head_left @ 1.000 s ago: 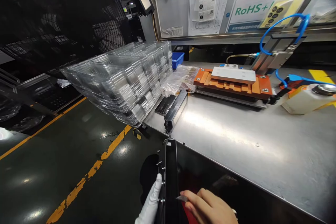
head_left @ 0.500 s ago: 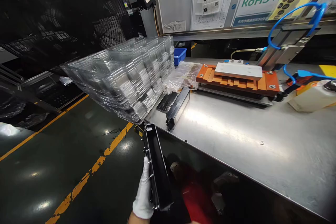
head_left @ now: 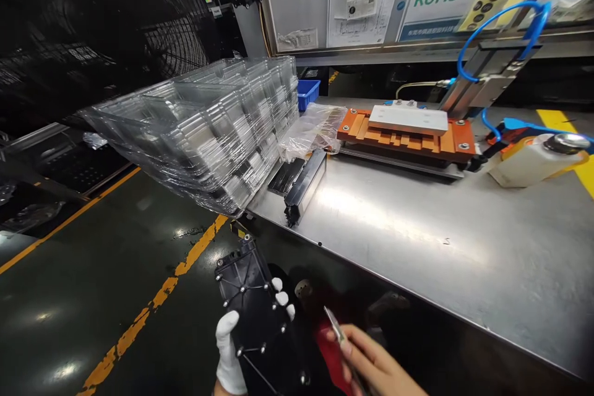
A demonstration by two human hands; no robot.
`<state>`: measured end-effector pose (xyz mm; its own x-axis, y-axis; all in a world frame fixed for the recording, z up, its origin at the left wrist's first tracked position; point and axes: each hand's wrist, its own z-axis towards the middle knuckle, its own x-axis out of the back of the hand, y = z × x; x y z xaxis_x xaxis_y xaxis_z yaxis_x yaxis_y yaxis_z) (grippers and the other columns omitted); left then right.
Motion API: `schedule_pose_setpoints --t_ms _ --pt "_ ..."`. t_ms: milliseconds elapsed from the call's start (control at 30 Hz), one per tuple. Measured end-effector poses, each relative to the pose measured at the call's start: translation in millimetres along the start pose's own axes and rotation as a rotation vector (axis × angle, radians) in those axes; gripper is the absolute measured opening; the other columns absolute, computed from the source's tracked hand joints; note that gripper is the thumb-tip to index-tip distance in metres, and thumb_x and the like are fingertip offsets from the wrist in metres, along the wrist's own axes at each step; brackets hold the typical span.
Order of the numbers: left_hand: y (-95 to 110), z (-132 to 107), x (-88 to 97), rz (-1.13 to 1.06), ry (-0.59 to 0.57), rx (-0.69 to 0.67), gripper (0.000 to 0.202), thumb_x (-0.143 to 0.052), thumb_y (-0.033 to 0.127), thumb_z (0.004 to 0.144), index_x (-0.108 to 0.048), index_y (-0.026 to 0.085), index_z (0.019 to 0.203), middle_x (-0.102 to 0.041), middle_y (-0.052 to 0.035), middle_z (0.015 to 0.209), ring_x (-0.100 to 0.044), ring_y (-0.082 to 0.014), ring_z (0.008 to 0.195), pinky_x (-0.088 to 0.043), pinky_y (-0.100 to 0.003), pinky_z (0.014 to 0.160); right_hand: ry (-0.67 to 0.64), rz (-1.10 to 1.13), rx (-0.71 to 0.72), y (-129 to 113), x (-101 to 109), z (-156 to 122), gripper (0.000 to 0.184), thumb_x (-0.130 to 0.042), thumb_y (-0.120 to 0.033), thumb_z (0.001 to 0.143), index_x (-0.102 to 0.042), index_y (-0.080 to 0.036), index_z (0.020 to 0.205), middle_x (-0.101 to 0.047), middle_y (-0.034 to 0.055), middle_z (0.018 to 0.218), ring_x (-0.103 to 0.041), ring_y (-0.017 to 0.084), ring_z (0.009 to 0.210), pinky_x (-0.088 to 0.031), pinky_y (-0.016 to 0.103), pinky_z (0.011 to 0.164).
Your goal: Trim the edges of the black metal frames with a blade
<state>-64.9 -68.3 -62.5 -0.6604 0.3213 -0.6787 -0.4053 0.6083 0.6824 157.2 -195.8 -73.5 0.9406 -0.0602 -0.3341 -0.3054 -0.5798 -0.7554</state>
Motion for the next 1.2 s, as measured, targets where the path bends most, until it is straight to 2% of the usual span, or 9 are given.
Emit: schedule_pose_setpoints --t_ms 67,133,233,333,467,633,767,933,1200 --pt "-2.8 -2.5 5.3 0.343 0.227 0.014 0.068 -0.058 0.060 0.081 -0.057 0.022 0.138 -0.067 -0.0106 0.121 -0.061 -0.0315 0.116 -0.047 -0.047 0.106 0.234 -0.240 0.073 11.5 22.5 5.4 0.067 -0.041 -0.077 0.088 -0.058 -0.024 0.124 -0.062 0.0026 0.085 -0.059 0.014 0.071 -0.049 0.025 0.069" --pt "-10.8 -3.4 2.0 0.622 0.291 -0.023 0.071 -0.069 0.034 0.077 -0.048 0.024 0.145 -0.060 -0.0098 0.132 -0.054 -0.0317 0.126 -0.036 -0.048 0.116 0.328 -0.371 0.149 14.8 34.6 4.7 0.058 -0.039 -0.072 0.092 -0.055 -0.027 0.124 -0.063 0.0060 0.115 -0.061 0.020 0.105 -0.046 0.026 0.093" --pt "-27.9 -7.2 -9.0 1.257 0.209 -0.181 0.090 -0.063 0.014 0.071 -0.032 0.034 0.153 -0.044 -0.0064 0.147 -0.046 -0.0296 0.134 -0.034 -0.047 0.117 0.300 -0.408 0.196 0.2 32.2 -5.2 0.049 -0.033 -0.065 0.098 -0.052 -0.029 0.125 -0.057 0.0036 0.133 -0.052 0.019 0.125 -0.038 0.023 0.104" --pt "-40.8 -16.0 -10.2 1.686 0.123 -0.352 0.085 -0.062 0.021 0.070 -0.038 0.034 0.151 -0.048 -0.0098 0.142 -0.053 -0.0320 0.126 -0.047 -0.045 0.105 0.255 -0.488 0.262 -24.5 20.2 -13.5 0.044 -0.034 -0.063 0.098 -0.055 -0.027 0.113 -0.063 0.0016 0.115 -0.059 0.016 0.108 -0.041 0.022 0.095" --pt "-42.9 -23.4 0.2 1.779 0.148 -0.363 0.066 -0.060 0.026 0.073 -0.056 0.031 0.139 -0.058 -0.0094 0.131 -0.059 -0.0316 0.119 -0.054 -0.041 0.096 0.232 -0.636 0.335 -41.3 13.0 -11.1 0.046 -0.044 -0.068 0.093 -0.052 -0.023 0.091 -0.060 -0.0018 0.086 -0.055 0.014 0.078 -0.041 0.023 0.072" --pt "-35.5 -23.7 -3.5 1.763 0.178 -0.252 0.054 -0.057 0.026 0.079 -0.061 0.033 0.133 -0.059 -0.0065 0.131 -0.059 -0.0290 0.121 -0.055 -0.037 0.096 0.379 -0.772 0.519 -35.8 11.9 -3.0 0.057 -0.045 -0.066 0.093 -0.035 -0.018 0.065 -0.044 -0.0033 0.061 -0.040 0.009 0.056 -0.029 0.023 0.053" --pt "-32.4 -21.6 -15.9 1.638 0.244 -0.205 0.048 -0.056 0.030 0.082 -0.064 0.032 0.129 -0.061 -0.0088 0.128 -0.060 -0.0308 0.118 -0.055 -0.040 0.094 0.400 -0.784 0.601 -33.7 9.8 -3.8 0.048 -0.048 -0.062 0.094 -0.046 -0.020 0.071 -0.050 -0.0024 0.067 -0.046 0.010 0.060 -0.034 0.022 0.055" --pt "-31.0 -19.1 -24.4 1.539 0.309 -0.162 0.041 -0.055 0.031 0.084 -0.068 0.030 0.123 -0.063 -0.0106 0.125 -0.061 -0.0326 0.116 -0.054 -0.042 0.096 0.428 -0.797 0.629 -36.0 10.3 -4.7 0.050 -0.046 -0.060 0.096 -0.043 -0.019 0.068 -0.049 -0.0016 0.066 -0.047 0.011 0.059 -0.035 0.024 0.056" --pt "-38.1 -21.2 -11.9 1.532 0.210 -0.300 0.051 -0.055 0.029 0.084 -0.061 0.035 0.134 -0.060 -0.0077 0.130 -0.060 -0.0314 0.118 -0.055 -0.040 0.094 0.347 -0.699 0.639 -38.4 9.9 -8.1 0.049 -0.041 -0.059 0.098 -0.042 -0.019 0.070 -0.047 -0.0012 0.068 -0.045 0.012 0.061 -0.034 0.025 0.058"
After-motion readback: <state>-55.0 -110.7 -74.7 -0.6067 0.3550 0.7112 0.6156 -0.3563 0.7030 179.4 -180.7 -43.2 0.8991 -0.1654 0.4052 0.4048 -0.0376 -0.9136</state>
